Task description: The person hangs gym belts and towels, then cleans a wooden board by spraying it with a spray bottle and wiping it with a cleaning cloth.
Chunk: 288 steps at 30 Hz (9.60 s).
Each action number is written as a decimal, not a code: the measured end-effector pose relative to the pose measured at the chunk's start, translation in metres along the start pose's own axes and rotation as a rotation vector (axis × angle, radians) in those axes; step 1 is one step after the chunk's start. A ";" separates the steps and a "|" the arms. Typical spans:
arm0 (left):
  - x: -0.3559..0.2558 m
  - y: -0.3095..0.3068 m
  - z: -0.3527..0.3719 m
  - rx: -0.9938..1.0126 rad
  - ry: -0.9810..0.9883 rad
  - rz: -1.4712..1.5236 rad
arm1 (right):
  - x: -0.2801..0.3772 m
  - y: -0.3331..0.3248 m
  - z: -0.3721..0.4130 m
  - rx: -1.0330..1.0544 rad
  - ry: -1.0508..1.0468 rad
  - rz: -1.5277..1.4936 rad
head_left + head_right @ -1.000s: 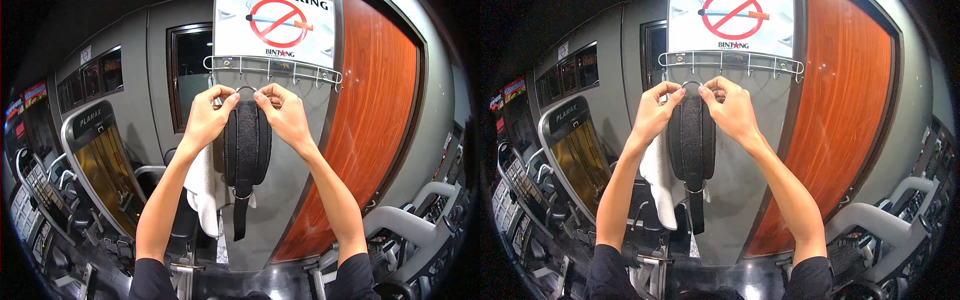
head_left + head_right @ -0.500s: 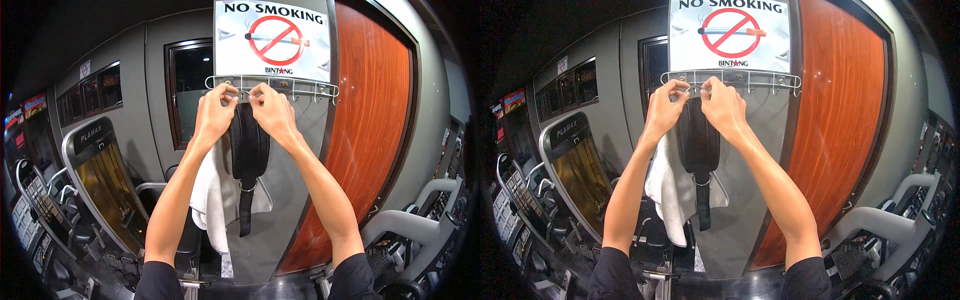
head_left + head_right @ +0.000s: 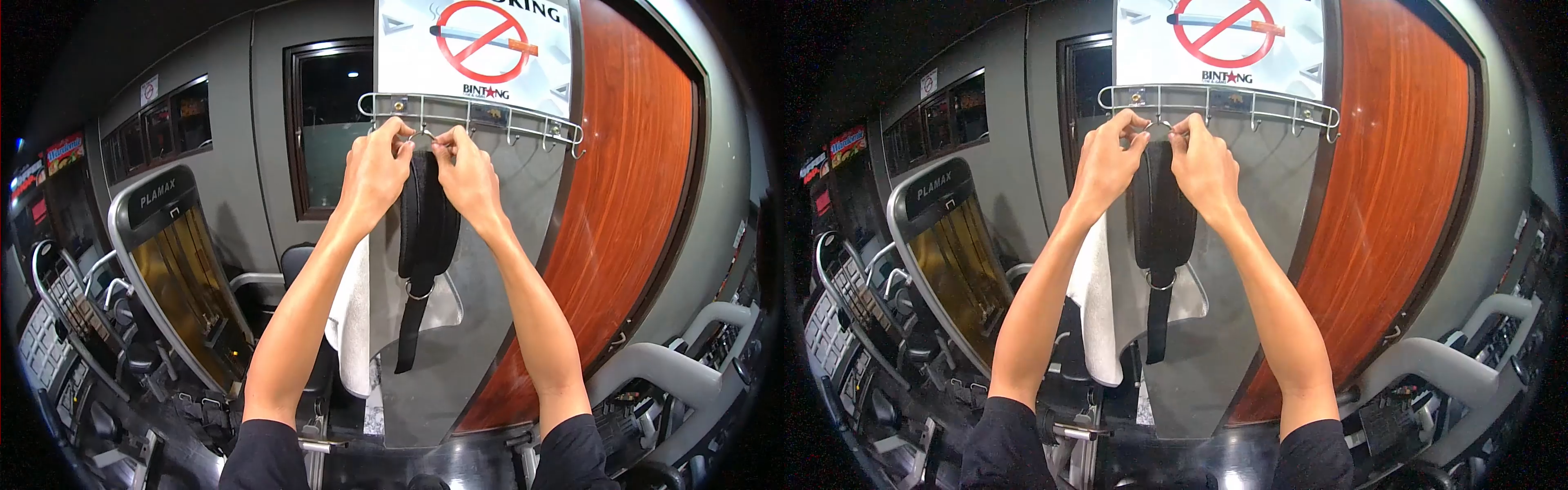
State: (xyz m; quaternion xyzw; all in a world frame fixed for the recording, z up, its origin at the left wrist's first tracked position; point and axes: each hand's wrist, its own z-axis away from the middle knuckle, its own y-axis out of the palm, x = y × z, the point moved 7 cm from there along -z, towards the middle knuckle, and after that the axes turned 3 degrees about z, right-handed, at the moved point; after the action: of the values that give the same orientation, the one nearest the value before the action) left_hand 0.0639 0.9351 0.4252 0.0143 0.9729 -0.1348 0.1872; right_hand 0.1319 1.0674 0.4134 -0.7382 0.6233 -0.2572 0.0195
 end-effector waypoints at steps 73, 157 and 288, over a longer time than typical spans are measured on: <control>0.124 -0.165 0.545 -0.198 -1.040 -0.740 | 0.043 0.244 0.532 1.068 0.595 -1.188; -0.049 0.040 -0.012 -0.159 0.096 0.040 | -0.045 -0.049 -0.019 -0.089 0.005 -0.306; 0.044 -0.230 0.396 -0.368 -0.617 -0.155 | 0.190 0.180 0.341 0.885 0.110 -1.039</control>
State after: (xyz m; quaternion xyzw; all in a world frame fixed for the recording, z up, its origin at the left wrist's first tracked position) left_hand 0.1481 0.6063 0.1141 -0.1349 0.8769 0.0307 0.4604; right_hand 0.1228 0.7506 0.1224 -0.8500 0.0245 -0.5007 0.1617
